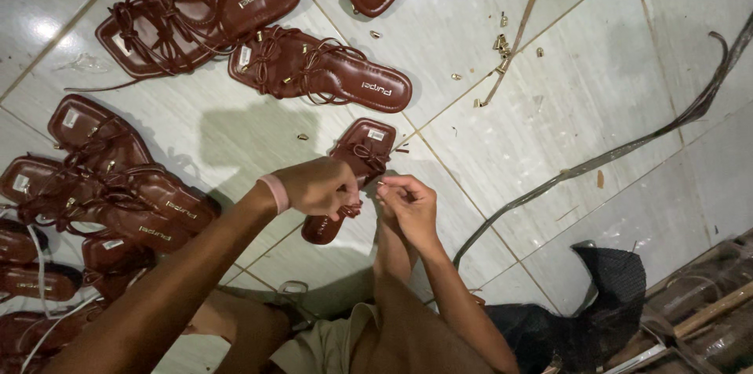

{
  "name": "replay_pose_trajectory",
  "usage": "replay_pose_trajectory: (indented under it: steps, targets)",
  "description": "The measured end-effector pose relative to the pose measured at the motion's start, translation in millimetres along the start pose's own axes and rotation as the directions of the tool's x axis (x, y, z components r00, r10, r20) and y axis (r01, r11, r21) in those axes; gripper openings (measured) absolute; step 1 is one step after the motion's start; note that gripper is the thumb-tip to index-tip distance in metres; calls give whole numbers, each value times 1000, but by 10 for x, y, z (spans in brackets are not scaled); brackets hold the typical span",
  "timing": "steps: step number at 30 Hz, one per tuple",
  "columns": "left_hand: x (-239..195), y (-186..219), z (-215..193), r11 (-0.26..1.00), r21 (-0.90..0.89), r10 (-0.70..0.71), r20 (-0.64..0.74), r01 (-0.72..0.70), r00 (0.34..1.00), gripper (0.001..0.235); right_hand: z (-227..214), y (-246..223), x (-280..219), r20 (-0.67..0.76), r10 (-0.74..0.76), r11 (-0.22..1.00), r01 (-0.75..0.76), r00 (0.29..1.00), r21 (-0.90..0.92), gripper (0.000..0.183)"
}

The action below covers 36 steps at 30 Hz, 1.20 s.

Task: The person sits on a tiled floor surrounded by brown sandals and assembles them by hand. They pick up small metal hardware pieces and attach them to the straps of the sandals, securing the components together.

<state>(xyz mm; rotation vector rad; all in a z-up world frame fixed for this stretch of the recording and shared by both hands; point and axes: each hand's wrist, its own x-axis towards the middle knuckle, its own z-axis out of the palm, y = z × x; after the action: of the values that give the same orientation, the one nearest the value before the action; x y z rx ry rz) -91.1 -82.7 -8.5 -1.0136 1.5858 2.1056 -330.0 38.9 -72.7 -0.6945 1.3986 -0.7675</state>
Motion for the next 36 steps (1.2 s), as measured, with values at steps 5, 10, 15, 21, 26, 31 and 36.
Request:
replay_pose_trajectory:
  steps: [5, 10, 15, 21, 26, 31, 36]
  targets:
    - [40, -7, -22, 975, -219, -4, 121, 31, 993, 29, -25, -14, 8, 2, 19, 999, -19, 1000, 33, 17]
    - [140, -33, -33, 926, -378, 40, 172, 29, 984, 32, -55, -59, 5, -31, 47, 998, -46, 998, 37, 16]
    - [200, -10, -35, 921, -388, 37, 204, 46, 978, 34, -106, -82, -13, -22, 14, 1000, -14, 1000, 22, 15]
    - [275, -3, 10, 956, -292, 3, 47, 11, 999, 27, -245, -30, -41, -9, 11, 1000, -12, 1000, -21, 15]
    - [399, -116, 113, 924, -34, 368, -187, -380, 911, 18, -369, -16, -60, 43, -54, 991, 59, 998, -124, 13]
    - [497, -150, 245, 938, -13, 329, -283, -346, 901, 16, -418, -123, -91, 144, -81, 990, 97, 986, -104, 16]
    - [482, -126, 286, 971, -29, 221, -263, -236, 939, 16, -424, -210, -103, 167, -73, 991, 91, 983, -103, 16]
